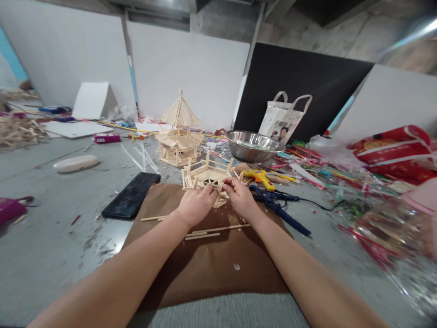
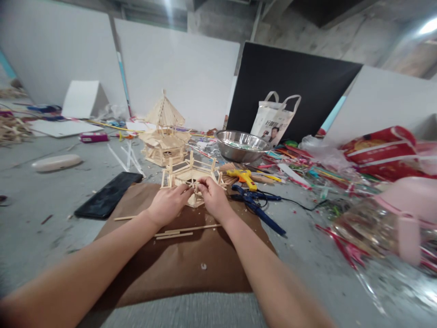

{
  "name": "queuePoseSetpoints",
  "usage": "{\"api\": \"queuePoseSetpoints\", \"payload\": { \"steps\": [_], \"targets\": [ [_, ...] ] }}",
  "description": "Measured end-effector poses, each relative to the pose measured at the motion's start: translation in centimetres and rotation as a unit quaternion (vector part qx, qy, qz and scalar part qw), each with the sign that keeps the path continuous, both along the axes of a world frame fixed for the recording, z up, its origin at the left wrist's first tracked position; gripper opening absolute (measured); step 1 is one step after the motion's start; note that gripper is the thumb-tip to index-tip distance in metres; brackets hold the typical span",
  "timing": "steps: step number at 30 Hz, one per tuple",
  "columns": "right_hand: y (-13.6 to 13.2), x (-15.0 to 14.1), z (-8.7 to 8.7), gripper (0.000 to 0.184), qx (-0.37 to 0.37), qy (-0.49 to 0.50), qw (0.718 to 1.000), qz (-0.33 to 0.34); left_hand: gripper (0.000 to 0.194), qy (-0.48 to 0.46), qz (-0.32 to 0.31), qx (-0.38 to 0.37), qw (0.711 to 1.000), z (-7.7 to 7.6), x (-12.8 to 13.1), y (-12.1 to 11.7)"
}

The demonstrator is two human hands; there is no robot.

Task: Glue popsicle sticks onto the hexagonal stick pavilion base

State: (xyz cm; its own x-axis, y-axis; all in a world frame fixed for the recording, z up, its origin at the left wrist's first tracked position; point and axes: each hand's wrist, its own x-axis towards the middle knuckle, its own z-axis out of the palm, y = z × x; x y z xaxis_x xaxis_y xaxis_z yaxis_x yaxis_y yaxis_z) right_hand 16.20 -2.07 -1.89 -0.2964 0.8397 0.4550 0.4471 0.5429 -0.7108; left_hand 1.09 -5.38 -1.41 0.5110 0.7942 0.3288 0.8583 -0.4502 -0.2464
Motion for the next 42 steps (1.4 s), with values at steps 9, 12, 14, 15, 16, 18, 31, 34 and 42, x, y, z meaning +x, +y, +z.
{"api": "queuePoseSetpoints", "payload": {
  "steps": [9, 12, 14, 15, 16, 18, 31, 34, 42],
  "targets": [
    [0.21, 0.08, -0.41, 0.017, -0.010, 0.019, 1.000, 0.006, 0.027, -0.012, -0.017, -0.005, 1.000, 0.09, -0.02, -0.01],
    [0.38, 0.12, -0.66, 0.019, -0.009, 0.027, 1.000, 0.013, 0.027, -0.013, -0.022, 0.004, 1.000, 0.07, 0.07, -0.16],
    [0.43, 0.13, -0.75, 0.020, -0.011, 0.030, 0.999, 0.014, 0.027, -0.011, -0.026, 0.012, 1.000, -0.01, 0.07, -0.20],
    [0.43, 0.14, -0.76, 0.020, -0.013, 0.031, 0.999, 0.014, 0.027, -0.010, -0.028, 0.015, 0.999, -0.07, 0.05, -0.19],
    [0.43, 0.14, -0.76, 0.021, -0.016, 0.032, 0.999, 0.014, 0.027, -0.010, -0.029, 0.015, 0.999, -0.14, 0.03, -0.16],
    [0.39, 0.15, -0.73, 0.022, -0.022, 0.034, 0.999, 0.014, 0.026, -0.011, -0.027, 0.013, 1.000, -0.27, 0.00, -0.07],
    [0.39, 0.22, -0.59, 0.019, -0.021, 0.029, 0.999, 0.012, 0.028, -0.016, -0.016, 0.002, 1.000, -0.19, -0.17, 0.15],
    [0.35, 0.22, -0.47, 0.020, -0.026, 0.031, 0.999, 0.018, 0.028, -0.010, -0.012, 0.001, 1.000, -0.19, -0.22, 0.20],
    [0.31, 0.21, -0.50, 0.019, -0.027, 0.026, 0.999, 0.023, 0.025, -0.016, -0.012, 0.007, 1.000, -0.24, -0.27, 0.27]
  ]
}}
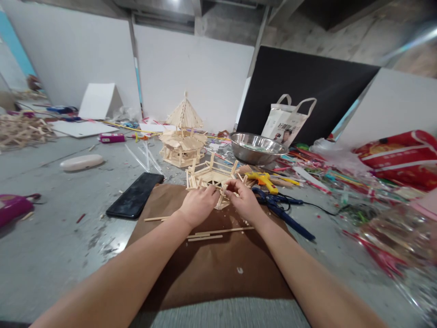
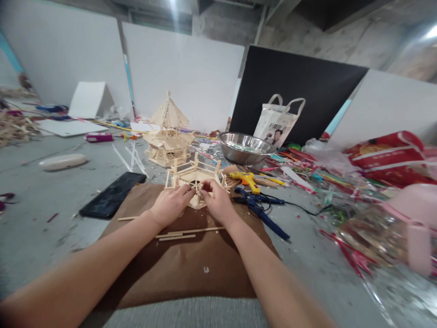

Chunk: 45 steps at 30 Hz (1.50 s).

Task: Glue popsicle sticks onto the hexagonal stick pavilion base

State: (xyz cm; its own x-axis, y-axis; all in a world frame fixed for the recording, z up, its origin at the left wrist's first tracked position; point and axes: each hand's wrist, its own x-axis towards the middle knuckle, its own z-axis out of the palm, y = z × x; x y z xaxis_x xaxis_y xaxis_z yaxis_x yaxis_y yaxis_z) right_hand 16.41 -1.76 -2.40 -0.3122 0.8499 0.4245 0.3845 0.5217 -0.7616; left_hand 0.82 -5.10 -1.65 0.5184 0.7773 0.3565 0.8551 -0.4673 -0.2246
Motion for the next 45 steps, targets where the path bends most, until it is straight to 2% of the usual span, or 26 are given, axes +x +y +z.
{"api": "queuePoseSetpoints", "payload": {
  "steps": [5, 12, 19, 30, 36, 39, 45],
  "targets": [
    [0.1, 0.1, 0.0, 0.019, 0.004, -0.004, 1.000, 0.004, 0.025, -0.008, 0.000, -0.009, 1.000, 0.0, -0.1, 0.1],
    [-0.1, 0.0, 0.2, 0.030, 0.014, -0.026, 0.999, 0.013, 0.022, -0.016, -0.004, -0.018, 1.000, 0.0, -0.2, 0.2],
    [0.0, -0.1, -0.1, 0.029, 0.045, -0.033, 0.998, 0.000, 0.022, -0.012, -0.001, -0.017, 1.000, 0.0, -0.1, 0.2],
    [-0.4, -0.3, 0.1, 0.029, 0.040, -0.037, 0.998, -0.011, 0.024, -0.013, 0.005, -0.017, 1.000, 0.1, -0.2, 0.1],
    [-0.5, -0.5, 0.2, 0.028, 0.050, -0.046, 0.998, -0.015, 0.023, -0.029, -0.002, 0.017, 0.999, 0.7, 0.6, -1.2],
    [-0.4, -0.4, 0.1, 0.028, 0.042, -0.048, 0.998, -0.021, 0.021, -0.028, -0.009, -0.019, 0.999, 0.9, 1.1, -1.9],
    [-0.3, -0.3, -0.1, 0.030, 0.034, -0.040, 0.999, -0.017, 0.024, -0.025, 0.048, -0.135, 0.989, 0.6, 1.5, -2.3]
  ]
}}
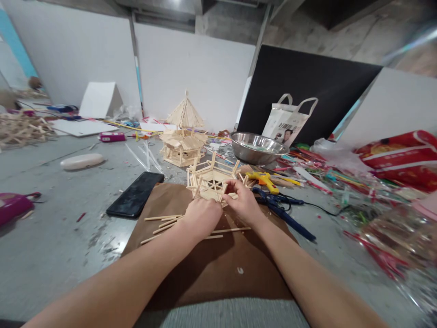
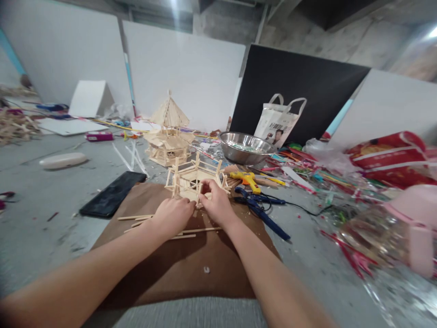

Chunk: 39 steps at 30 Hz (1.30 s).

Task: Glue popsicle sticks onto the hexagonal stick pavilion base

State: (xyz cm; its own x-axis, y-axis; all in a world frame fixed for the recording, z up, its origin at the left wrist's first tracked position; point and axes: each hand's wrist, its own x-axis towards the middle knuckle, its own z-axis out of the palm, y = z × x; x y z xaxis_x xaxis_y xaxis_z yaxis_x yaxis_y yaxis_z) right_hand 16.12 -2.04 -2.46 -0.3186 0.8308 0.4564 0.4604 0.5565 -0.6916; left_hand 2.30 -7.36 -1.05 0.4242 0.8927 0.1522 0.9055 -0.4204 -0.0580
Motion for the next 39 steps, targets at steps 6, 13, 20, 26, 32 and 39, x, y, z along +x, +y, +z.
{"api": "queuePoseSetpoints", "payload": {
  "steps": [6, 13, 20, 26, 32, 39],
  "targets": [
    [0.0, -0.1, 0.0, 0.030, -0.002, 0.001, 1.000, 0.000, 0.022, -0.023, 0.029, -0.025, 0.999, 0.1, 0.2, -0.3],
    [-0.2, 0.0, 0.1, 0.029, 0.008, -0.011, 1.000, -0.002, 0.021, -0.035, 0.016, 0.033, 0.999, -0.1, 0.1, -0.2],
    [-0.1, 0.0, 0.0, 0.028, 0.013, -0.011, 1.000, -0.003, 0.028, -0.120, 0.083, 0.120, 0.982, 0.7, -1.3, 0.7],
    [-0.3, 0.0, 0.1, 0.029, 0.001, -0.008, 1.000, -0.008, 0.035, -0.267, 0.130, 0.135, 0.945, 0.7, -4.6, 3.5],
    [0.0, 0.3, 0.2, 0.031, 0.000, -0.017, 1.000, -0.006, 0.037, -0.224, 0.118, 0.006, 0.967, 0.4, -5.8, 4.7],
    [0.9, 2.1, 0.3, 0.030, -0.022, -0.008, 0.999, 0.022, 0.035, -0.234, 0.093, 0.012, 0.968, 1.2, -4.7, 3.8]
  ]
}}
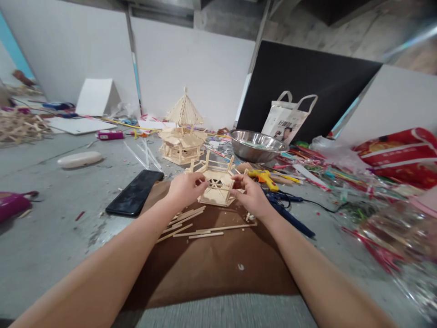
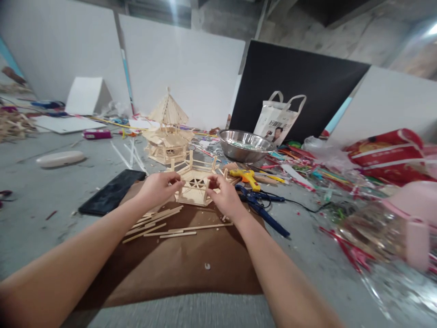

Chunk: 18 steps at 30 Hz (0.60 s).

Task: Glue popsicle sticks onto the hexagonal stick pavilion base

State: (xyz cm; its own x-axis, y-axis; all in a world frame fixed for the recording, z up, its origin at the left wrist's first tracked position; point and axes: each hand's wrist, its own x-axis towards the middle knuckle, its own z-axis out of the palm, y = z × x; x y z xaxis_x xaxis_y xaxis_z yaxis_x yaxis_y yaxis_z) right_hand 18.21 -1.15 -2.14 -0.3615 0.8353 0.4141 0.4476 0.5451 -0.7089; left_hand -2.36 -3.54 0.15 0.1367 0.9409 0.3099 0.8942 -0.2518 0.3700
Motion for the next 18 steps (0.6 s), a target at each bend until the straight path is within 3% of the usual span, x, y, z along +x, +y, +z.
{"api": "queuePoseSetpoints", "payload": {
  "steps": [18],
  "targets": [
    [-0.56, -0.22, 0.36, 0.029, 0.042, -0.047, 0.998, -0.030, 0.033, -0.021, -0.026, -0.019, 0.999, 0.06, -0.50, 0.36]
  ]
}}
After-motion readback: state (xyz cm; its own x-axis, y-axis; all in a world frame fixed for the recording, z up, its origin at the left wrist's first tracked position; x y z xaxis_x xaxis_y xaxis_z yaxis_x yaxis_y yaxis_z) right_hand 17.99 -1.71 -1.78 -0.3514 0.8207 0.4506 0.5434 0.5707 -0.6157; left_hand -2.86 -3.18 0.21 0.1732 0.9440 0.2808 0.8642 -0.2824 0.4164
